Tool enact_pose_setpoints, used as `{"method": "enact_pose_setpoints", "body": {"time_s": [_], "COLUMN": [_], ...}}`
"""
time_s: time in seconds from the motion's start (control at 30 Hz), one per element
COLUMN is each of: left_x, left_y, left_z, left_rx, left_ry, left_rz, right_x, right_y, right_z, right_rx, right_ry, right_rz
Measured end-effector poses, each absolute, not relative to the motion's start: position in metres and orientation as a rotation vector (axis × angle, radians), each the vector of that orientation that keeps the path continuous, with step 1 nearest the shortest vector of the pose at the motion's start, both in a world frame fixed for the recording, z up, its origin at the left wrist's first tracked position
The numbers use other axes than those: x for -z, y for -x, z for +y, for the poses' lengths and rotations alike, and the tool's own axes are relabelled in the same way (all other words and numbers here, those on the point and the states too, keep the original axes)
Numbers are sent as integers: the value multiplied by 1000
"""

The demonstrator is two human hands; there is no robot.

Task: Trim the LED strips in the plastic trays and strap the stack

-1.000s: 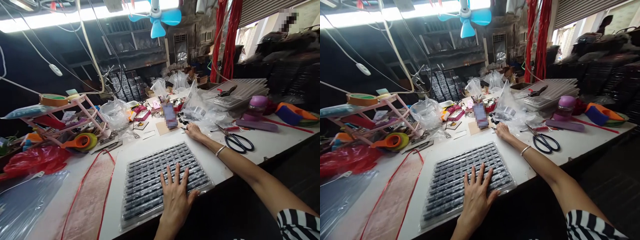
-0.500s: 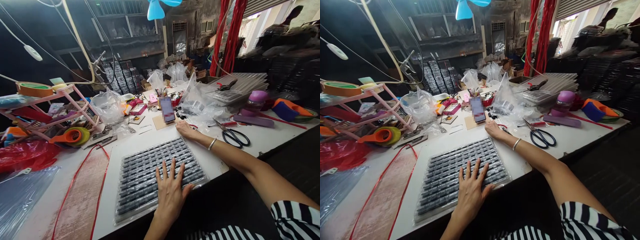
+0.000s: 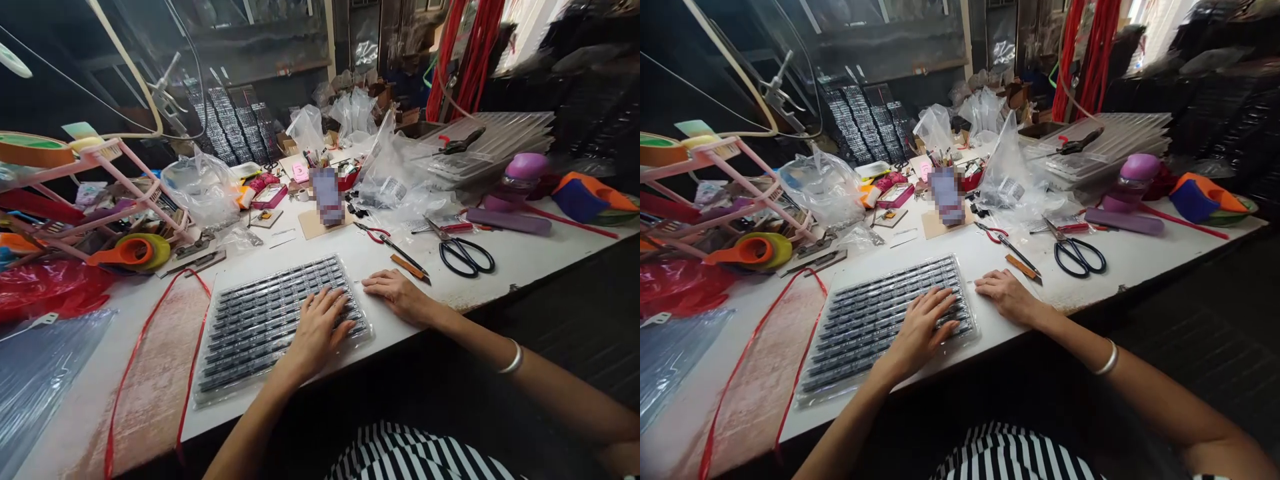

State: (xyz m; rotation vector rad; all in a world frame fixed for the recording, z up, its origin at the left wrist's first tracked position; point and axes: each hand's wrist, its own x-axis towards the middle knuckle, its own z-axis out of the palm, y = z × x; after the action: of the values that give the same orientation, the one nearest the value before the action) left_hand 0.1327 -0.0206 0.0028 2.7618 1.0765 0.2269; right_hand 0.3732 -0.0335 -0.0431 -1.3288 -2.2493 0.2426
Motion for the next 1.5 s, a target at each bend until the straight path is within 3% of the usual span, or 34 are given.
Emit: {"method": "enact_pose_setpoints", "body": {"time_s": [0.23,0.5,0.7,0.8,0.93,1.0,1.5], "left_x": [13,16,15,15,13,11,21], "left_y": [-170,-181,-181,-182,-185,-186,-186], "left_z": [-16,-27,-30,-30,-32,-34,-43], "left_rx": [-188,-244,-247,-242,-201,-177,-276], "left_ry": [-2859,-2950,-2963,-2962,-2930,-2916,-2963], "left_rz": [978,1001,1003,981,888,835,934], "right_x": [41,14,4,-5,2,13,29], "right_y": [-383,-427,-452,-449,-415,-393,-380], "right_z": [-30,0,-8,-31,-55,-57,-47], "right_rx": [-178,-29,-170,-312,-973,-1117,-846], "right_ry": [1343,2178,2376,2193,1385,1139,1367], "right_rz": [-2293,-1823,-1665,-1538,-1173,-1069,-1350]}}
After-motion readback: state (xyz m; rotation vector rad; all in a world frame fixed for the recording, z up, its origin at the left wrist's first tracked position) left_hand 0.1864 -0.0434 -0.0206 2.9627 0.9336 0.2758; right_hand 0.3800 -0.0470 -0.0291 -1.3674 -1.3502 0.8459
